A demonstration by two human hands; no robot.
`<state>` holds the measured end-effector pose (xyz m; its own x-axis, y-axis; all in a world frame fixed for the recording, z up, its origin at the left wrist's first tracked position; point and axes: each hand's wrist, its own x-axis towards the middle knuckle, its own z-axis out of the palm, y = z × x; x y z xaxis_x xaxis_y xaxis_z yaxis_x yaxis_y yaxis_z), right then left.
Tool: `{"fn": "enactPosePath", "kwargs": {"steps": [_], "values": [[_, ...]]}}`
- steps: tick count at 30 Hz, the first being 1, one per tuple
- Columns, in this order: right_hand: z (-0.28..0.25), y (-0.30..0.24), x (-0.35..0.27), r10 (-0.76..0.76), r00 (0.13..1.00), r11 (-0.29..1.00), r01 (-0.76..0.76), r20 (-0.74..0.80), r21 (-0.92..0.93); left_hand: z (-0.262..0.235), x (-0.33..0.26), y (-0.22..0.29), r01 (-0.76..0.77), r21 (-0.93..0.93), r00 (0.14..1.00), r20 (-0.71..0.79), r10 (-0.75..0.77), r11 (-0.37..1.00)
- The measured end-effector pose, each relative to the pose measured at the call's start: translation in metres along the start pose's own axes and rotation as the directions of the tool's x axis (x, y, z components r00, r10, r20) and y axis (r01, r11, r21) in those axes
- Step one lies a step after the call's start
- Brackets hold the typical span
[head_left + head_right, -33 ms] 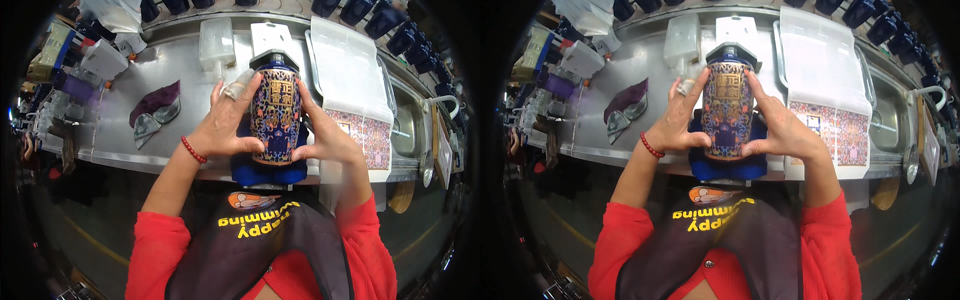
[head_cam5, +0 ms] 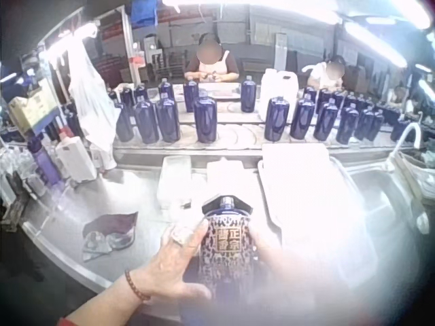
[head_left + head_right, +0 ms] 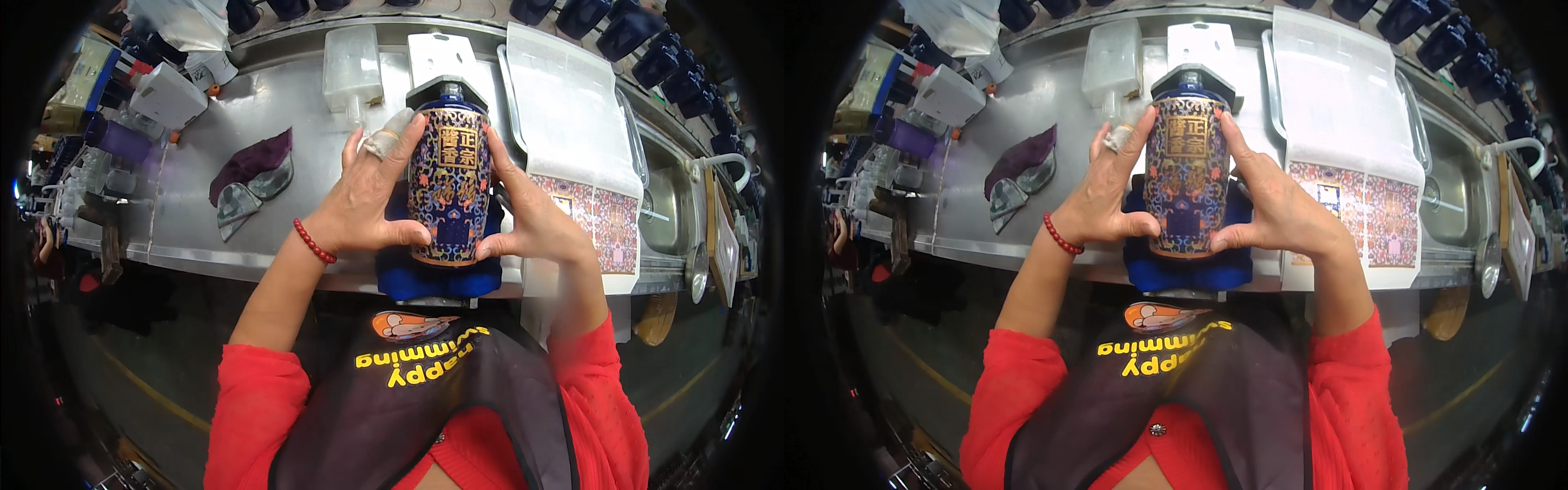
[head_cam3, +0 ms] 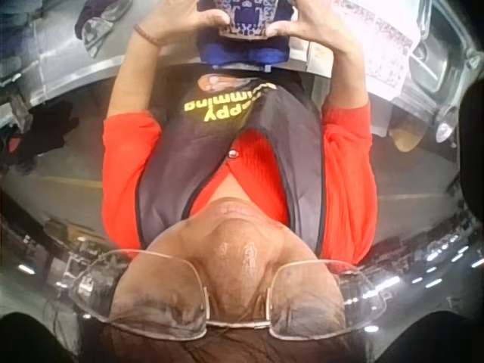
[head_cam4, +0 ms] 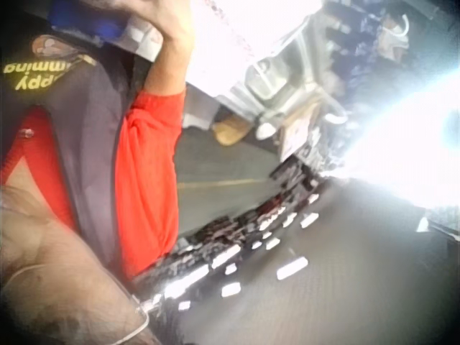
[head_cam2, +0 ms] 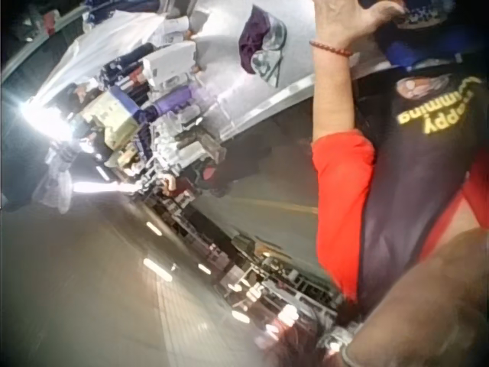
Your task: The person applies small decorative stickers to a blue cylindrical container, smoothing each sticker with fingers and a small tool. The container is rotated to access different areas while the person works at a stainless steel workstation.
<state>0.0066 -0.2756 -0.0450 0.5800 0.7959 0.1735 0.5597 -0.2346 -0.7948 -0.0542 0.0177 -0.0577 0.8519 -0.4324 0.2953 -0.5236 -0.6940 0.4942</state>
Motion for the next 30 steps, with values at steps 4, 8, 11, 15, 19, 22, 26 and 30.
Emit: {"fn": "enactPosePath", "kwargs": {"steps": [4,8,11,15,19,22,26,30], "values": [[0.002,-0.001,0.002,-0.007,1.0,1.0,0.007,-0.019,0.001,0.0,-0.001,-0.001,-0.02,0.013,1.0,-0.015,0.02,1.0],[-0.002,-0.008,0.002,0.03,1.0,0.999,-0.03,-0.005,0.013,0.001,-0.003,-0.003,-0.002,-0.055,1.0,-0.012,0.001,0.999],[-0.005,-0.012,-0.008,0.106,0.994,0.994,-0.105,-0.01,0.038,0.006,-0.014,0.005,0.003,-0.086,0.994,-0.107,-0.013,0.996],[-0.002,-0.013,-0.023,0.064,0.996,0.986,-0.073,-0.067,-0.151,0.024,-0.041,0.035,0.109,0.118,0.976,-0.202,-0.084,0.987],[0.004,-0.01,-0.025,0.131,0.989,0.988,-0.136,-0.073,-0.069,0.024,-0.053,0.045,0.155,0.273,0.901,-0.432,-0.022,0.949],[0.0,-0.012,-0.021,0.097,0.993,0.979,-0.106,-0.061,-0.175,0.023,-0.054,0.057,0.165,0.296,0.862,-0.507,0.008,0.941],[-0.008,-0.023,-0.011,0.115,0.988,0.965,-0.136,-0.105,-0.225,0.027,-0.053,0.062,0.161,0.237,0.837,-0.548,-0.005,0.958],[-0.008,-0.038,0.002,0.043,0.992,0.923,-0.085,-0.119,-0.375,0.034,-0.055,0.059,0.232,0.063,0.864,-0.472,-0.175,0.971]]}}
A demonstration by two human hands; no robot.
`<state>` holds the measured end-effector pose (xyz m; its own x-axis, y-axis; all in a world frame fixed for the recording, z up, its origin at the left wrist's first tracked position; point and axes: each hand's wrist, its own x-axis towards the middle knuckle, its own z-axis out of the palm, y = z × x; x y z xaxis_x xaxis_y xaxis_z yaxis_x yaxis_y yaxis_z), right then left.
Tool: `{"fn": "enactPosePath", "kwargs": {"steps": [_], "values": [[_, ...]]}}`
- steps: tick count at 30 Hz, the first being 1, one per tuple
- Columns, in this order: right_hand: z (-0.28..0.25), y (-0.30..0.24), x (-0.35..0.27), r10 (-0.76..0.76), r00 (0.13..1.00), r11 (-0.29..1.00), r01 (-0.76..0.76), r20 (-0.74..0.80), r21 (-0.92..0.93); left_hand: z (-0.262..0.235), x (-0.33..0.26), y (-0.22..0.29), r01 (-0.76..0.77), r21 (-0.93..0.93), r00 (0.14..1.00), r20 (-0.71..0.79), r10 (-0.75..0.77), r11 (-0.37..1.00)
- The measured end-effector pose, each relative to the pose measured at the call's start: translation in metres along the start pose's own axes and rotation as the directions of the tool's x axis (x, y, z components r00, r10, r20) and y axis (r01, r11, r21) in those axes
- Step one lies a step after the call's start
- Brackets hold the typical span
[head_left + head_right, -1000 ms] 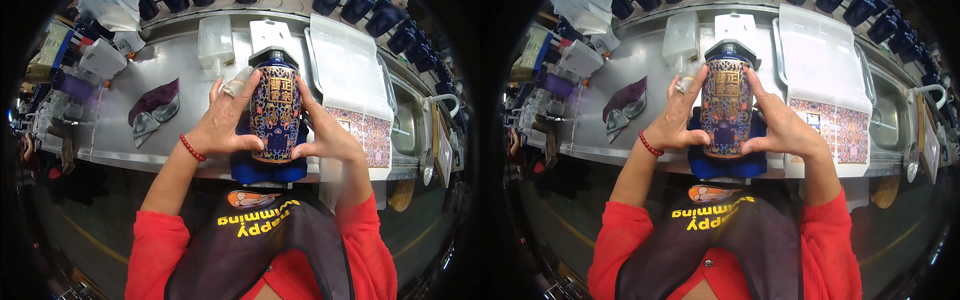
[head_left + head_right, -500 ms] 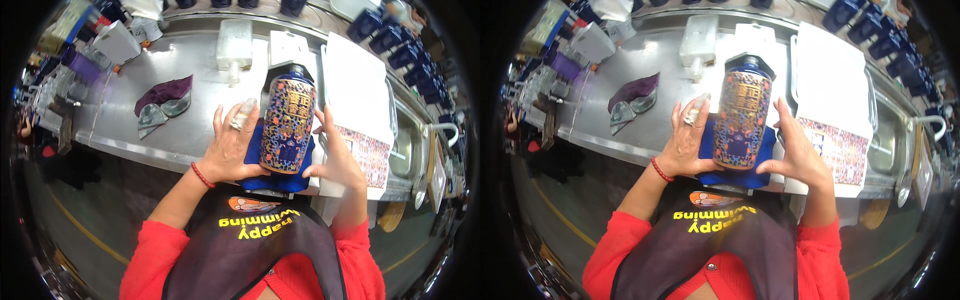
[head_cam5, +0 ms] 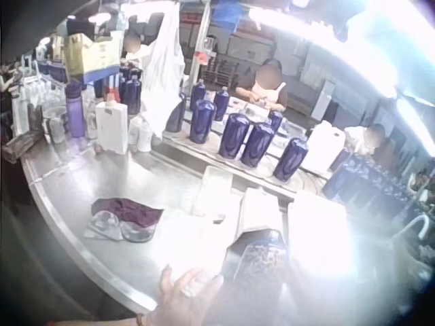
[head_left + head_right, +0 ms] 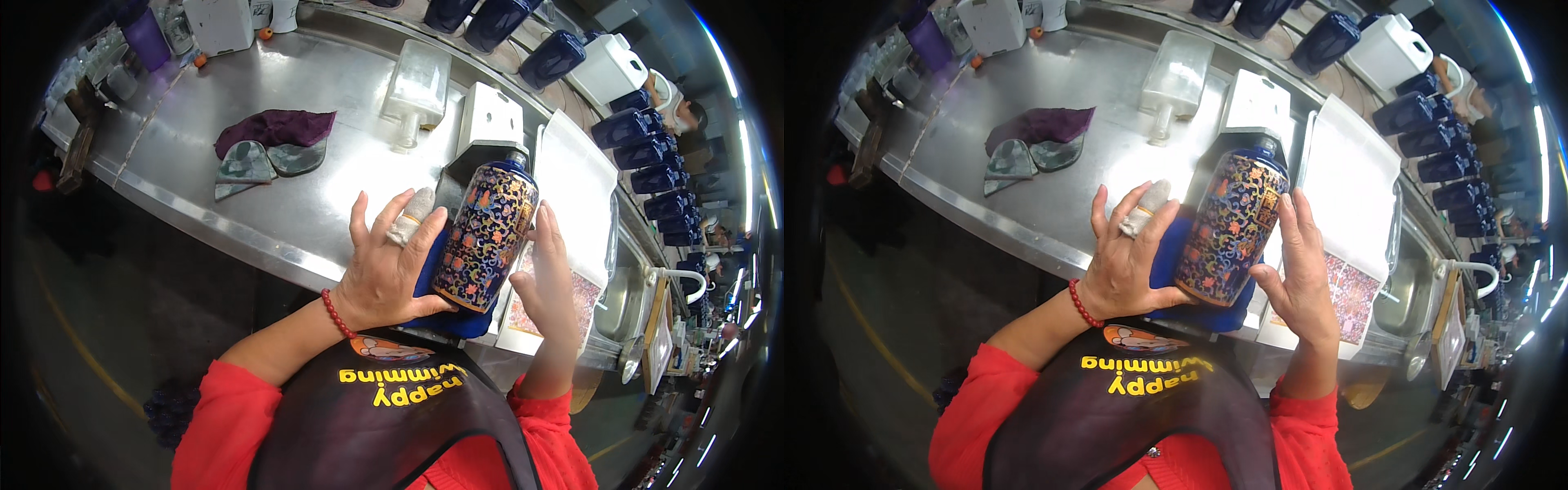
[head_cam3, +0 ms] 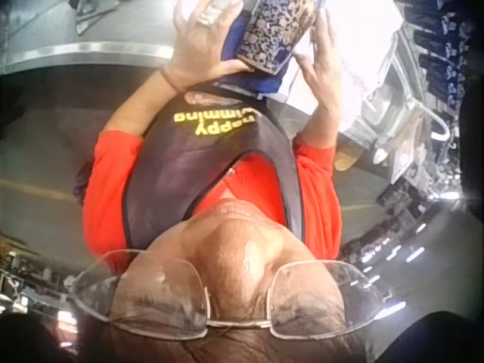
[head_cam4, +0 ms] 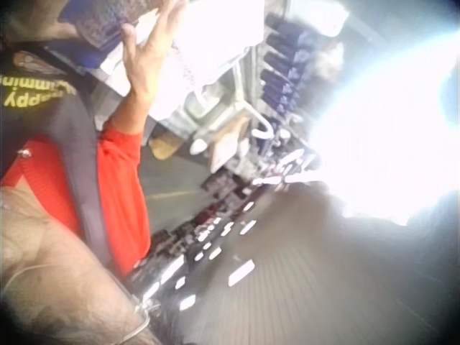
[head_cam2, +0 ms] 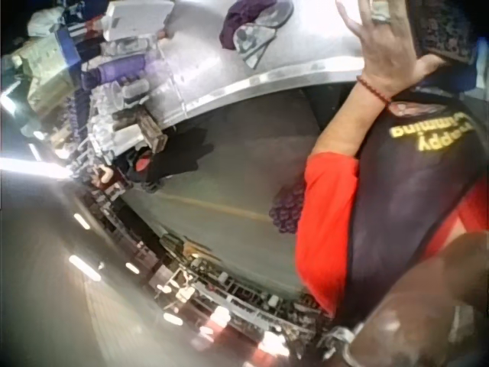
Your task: The person applies small decorative stickers to a blue cylindrical container, smoothing each sticker with fingers and a small tool. The container is rotated to access different areas while the person works at a stainless steel workstation.
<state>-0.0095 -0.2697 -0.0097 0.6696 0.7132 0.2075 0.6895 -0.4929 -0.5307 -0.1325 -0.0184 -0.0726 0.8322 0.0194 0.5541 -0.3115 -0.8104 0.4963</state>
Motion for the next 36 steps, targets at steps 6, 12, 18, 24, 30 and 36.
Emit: {"fn": "enactPosePath", "kwargs": {"steps": [6,12,18,24,30,36], "values": [[-0.01,-0.029,0.019,-0.022,0.999,0.973,0.031,0.039,-0.229,-0.002,-0.001,0.001,0.035,-0.043,0.997,0.066,-0.032,0.998],[-0.015,-0.046,0.037,0.029,0.999,0.956,-0.018,0.031,-0.294,-0.003,0.003,0.007,-0.05,-0.052,0.999,0.005,0.05,0.997],[-0.014,-0.055,0.05,0.056,0.996,0.928,-0.029,0.062,-0.372,0.005,0.001,0.016,0.131,-0.421,0.991,0.068,-0.113,0.897],[-0.018,-0.064,0.06,0.064,0.993,0.904,-0.017,0.095,-0.428,0.011,0.0,0.019,0.153,-0.373,0.988,0.085,-0.131,0.915],[-0.022,-0.069,0.076,0.008,0.993,0.871,0.05,0.115,-0.489,0.011,0.002,0.019,0.137,-0.383,0.991,0.046,-0.129,0.913],[-0.021,-0.071,0.084,0.013,0.992,0.868,0.051,0.125,-0.494,0.011,0.003,0.019,0.142,-0.397,0.99,0.063,-0.128,0.907]]}}
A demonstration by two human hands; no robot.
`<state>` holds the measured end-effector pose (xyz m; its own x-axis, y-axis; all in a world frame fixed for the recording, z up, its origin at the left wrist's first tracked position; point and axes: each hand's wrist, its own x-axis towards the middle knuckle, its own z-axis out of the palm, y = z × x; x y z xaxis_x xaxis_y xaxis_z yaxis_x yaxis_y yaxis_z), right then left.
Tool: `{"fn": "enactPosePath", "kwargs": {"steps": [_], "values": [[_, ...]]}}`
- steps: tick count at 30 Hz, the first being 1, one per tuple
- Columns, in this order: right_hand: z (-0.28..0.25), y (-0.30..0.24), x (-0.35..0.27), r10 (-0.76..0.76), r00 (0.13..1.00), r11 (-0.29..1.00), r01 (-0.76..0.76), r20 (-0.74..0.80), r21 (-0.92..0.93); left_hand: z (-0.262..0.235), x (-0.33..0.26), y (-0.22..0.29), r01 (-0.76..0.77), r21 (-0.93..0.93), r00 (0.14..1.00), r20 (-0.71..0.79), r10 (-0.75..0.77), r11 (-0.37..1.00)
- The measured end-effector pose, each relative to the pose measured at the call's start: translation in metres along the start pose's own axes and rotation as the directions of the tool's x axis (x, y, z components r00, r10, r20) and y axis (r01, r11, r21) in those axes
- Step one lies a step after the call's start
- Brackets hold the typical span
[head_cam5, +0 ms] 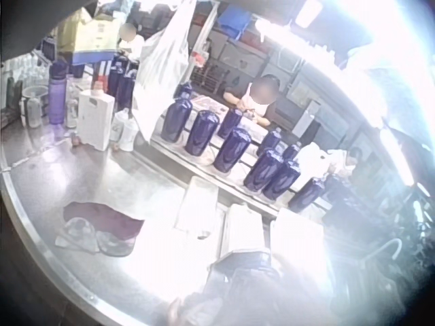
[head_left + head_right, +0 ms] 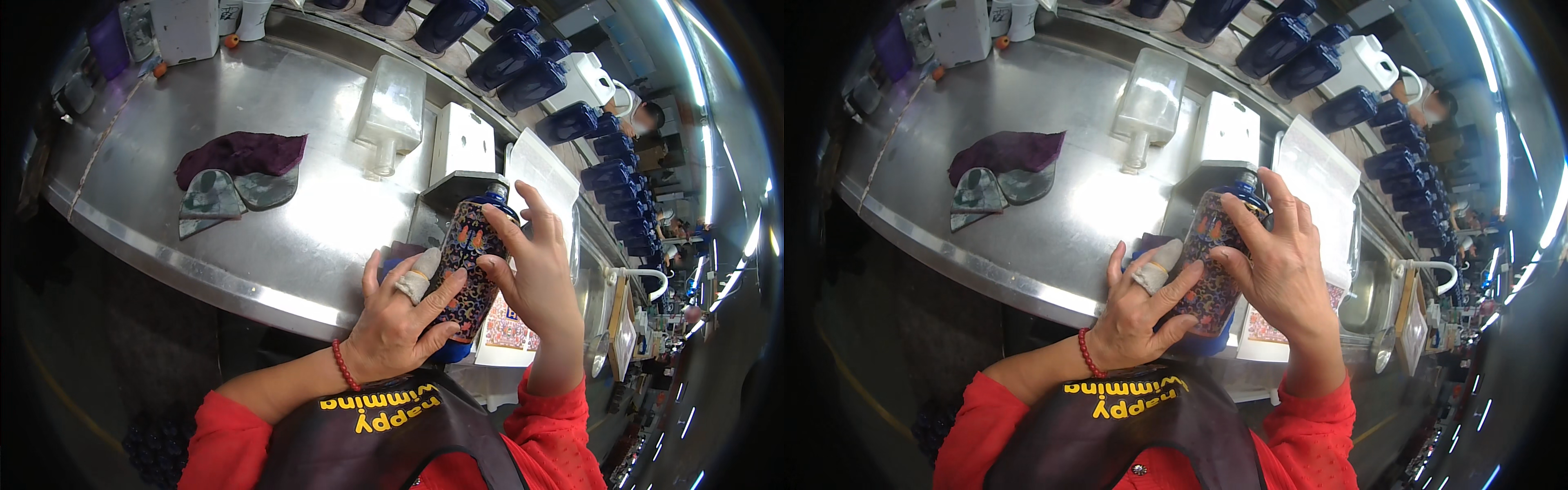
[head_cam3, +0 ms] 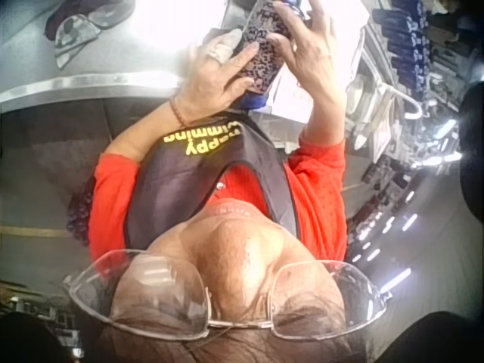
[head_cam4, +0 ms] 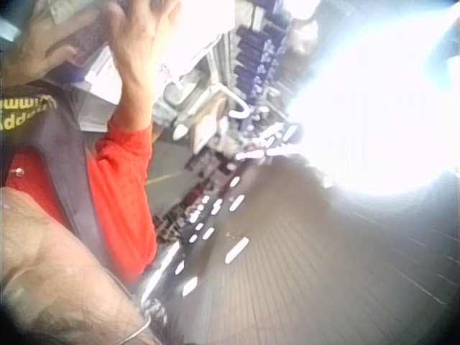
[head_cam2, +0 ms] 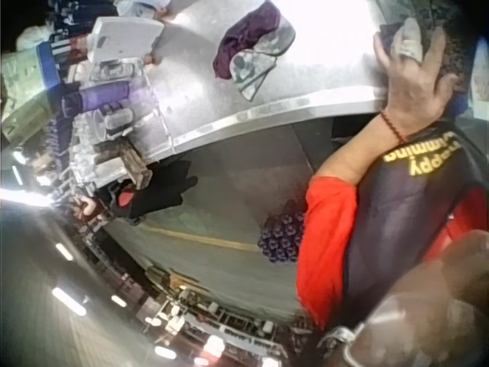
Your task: The person applies small decorative stickers to a blue cylindrical container, smoothing each sticker with fingers and a small tool. The container is rotated to access different areas while the person works at a stainless steel workstation.
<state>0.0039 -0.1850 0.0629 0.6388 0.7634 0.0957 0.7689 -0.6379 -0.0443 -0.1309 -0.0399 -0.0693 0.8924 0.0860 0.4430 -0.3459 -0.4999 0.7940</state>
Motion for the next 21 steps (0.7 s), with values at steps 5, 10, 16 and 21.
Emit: {"fn": "enactPosePath", "kwargs": {"steps": [5,10,16,21], "values": [[0.0005,-0.0011,0.0003,0.016,1.0,1.0,-0.015,-0.003,0.024,-0.0009,0.0003,0.0003,-0.001,0.002,1.0,0.011,0.001,1.0],[0.0007,0.0017,0.0016,-0.008,1.0,1.0,0.008,0.009,-0.017,-0.0003,0.0004,0.0004,-0.001,0.009,1.0,0.012,0.001,1.0],[0.0017,0.0044,-0.001,-0.007,1.0,1.0,0.007,-0.023,0.005,-0.0008,0.0006,0.0019,-0.003,0.013,1.0,0.005,0.003,1.0],[0.0035,0.0066,-0.0018,-0.007,1.0,1.0,0.007,0.009,-0.014,0.0007,0.0003,0.0015,-0.006,0.008,1.0,-0.013,0.006,1.0]]}}
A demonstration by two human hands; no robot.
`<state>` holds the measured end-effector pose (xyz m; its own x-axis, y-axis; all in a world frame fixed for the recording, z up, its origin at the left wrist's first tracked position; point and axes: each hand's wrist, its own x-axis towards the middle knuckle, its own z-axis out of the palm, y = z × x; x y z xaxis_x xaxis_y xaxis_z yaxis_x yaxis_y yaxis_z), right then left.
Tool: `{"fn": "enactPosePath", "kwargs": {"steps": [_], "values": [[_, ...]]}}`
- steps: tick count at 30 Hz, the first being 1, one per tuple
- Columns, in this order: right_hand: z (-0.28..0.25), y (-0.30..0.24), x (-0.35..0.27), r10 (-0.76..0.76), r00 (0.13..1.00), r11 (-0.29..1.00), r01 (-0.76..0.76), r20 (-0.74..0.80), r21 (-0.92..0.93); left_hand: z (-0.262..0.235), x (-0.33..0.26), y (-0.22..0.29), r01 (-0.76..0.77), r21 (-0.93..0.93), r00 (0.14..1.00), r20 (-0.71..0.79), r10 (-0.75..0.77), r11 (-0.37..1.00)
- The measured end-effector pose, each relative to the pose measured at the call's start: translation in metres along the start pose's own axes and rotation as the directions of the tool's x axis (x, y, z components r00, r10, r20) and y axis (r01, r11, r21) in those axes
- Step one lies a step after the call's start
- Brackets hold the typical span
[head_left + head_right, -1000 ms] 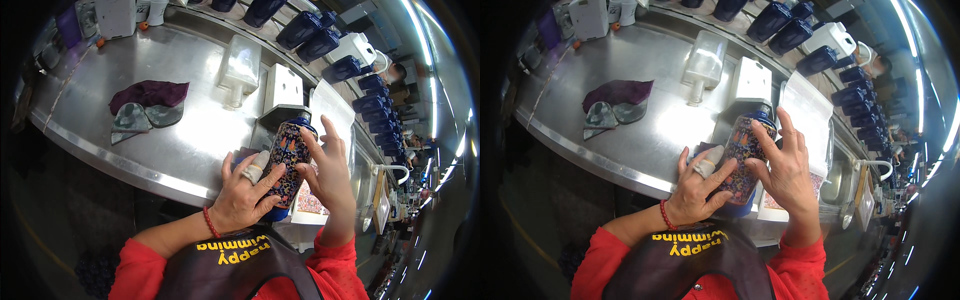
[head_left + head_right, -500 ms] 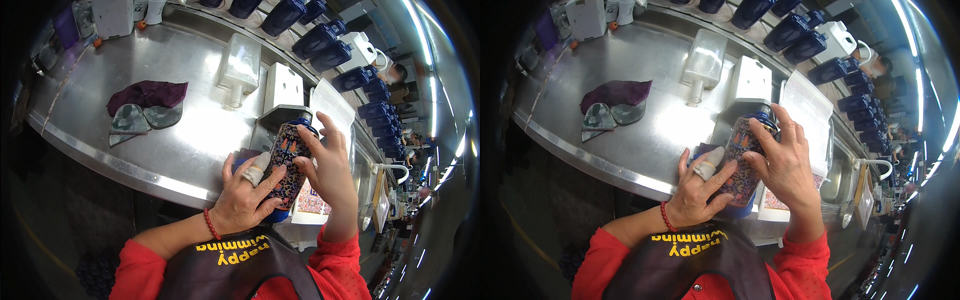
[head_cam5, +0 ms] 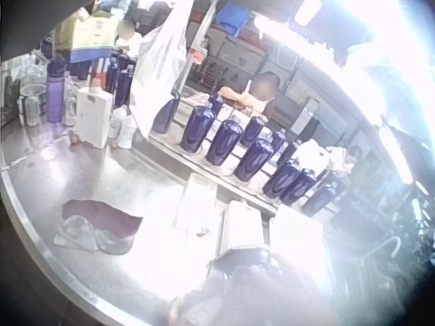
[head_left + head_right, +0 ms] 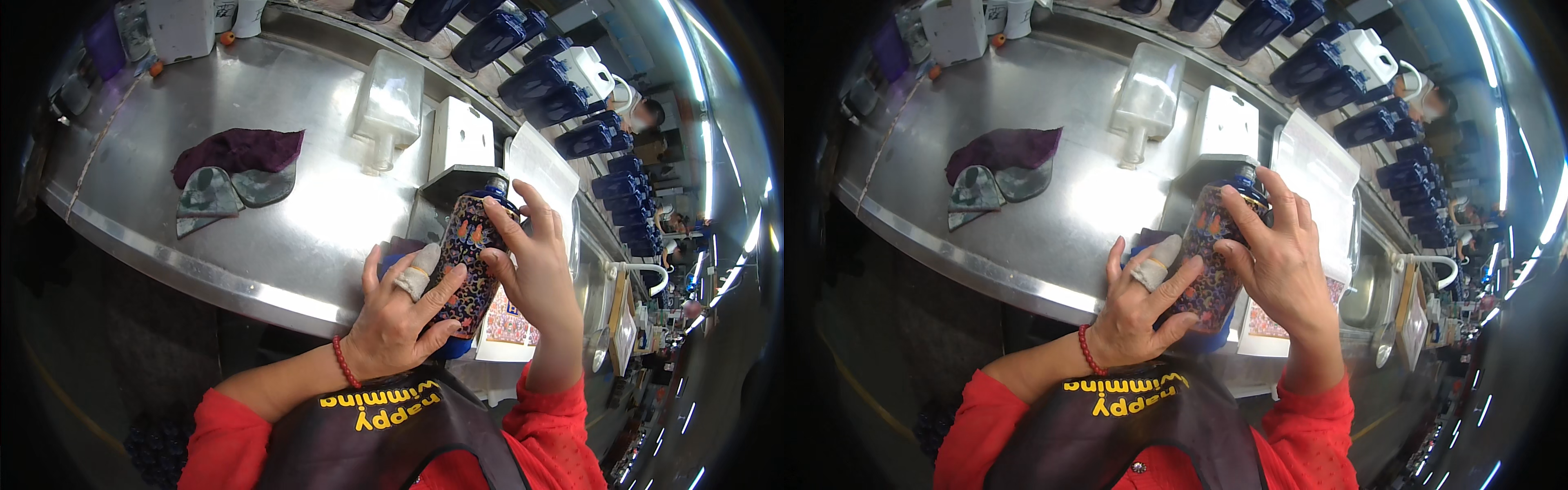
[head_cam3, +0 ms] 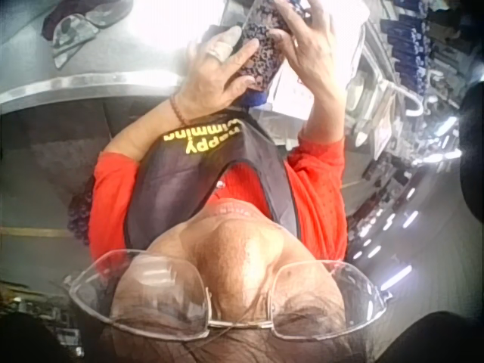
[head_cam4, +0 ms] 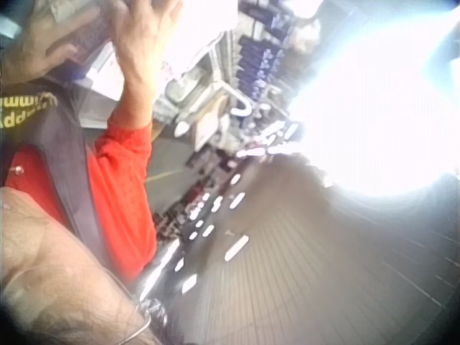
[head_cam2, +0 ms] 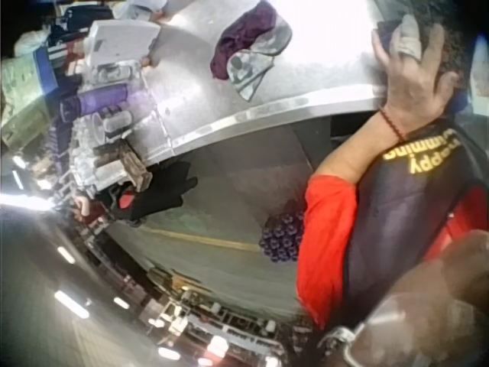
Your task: The person applies small decorative stickers to a blue cylindrical container, smoothing each sticker with fingers and a small tool. The container is rotated to access different areas while the person works at a stainless steel workstation.
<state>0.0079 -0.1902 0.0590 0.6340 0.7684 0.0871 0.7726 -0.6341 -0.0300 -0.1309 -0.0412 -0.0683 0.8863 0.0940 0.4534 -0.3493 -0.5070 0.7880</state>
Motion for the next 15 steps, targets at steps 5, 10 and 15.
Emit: {"fn": "enactPosePath", "kwargs": {"steps": [5,10,15], "values": [[-0.002,-0.001,-0.005,0.027,1.0,0.998,-0.027,-0.01,0.048,0.001,-0.001,-0.002,-0.007,0.003,1.0,-0.001,0.007,1.0],[0.001,0.0,-0.011,0.022,1.0,0.998,-0.023,0.01,0.064,-0.001,0.001,-0.003,-0.013,-0.004,1.0,0.011,0.013,1.0],[0.004,0.005,-0.026,0.067,0.996,0.988,-0.057,-0.061,0.146,-0.006,-0.007,-0.011,-0.012,-0.06,0.996,0.09,0.017,0.998]]}}
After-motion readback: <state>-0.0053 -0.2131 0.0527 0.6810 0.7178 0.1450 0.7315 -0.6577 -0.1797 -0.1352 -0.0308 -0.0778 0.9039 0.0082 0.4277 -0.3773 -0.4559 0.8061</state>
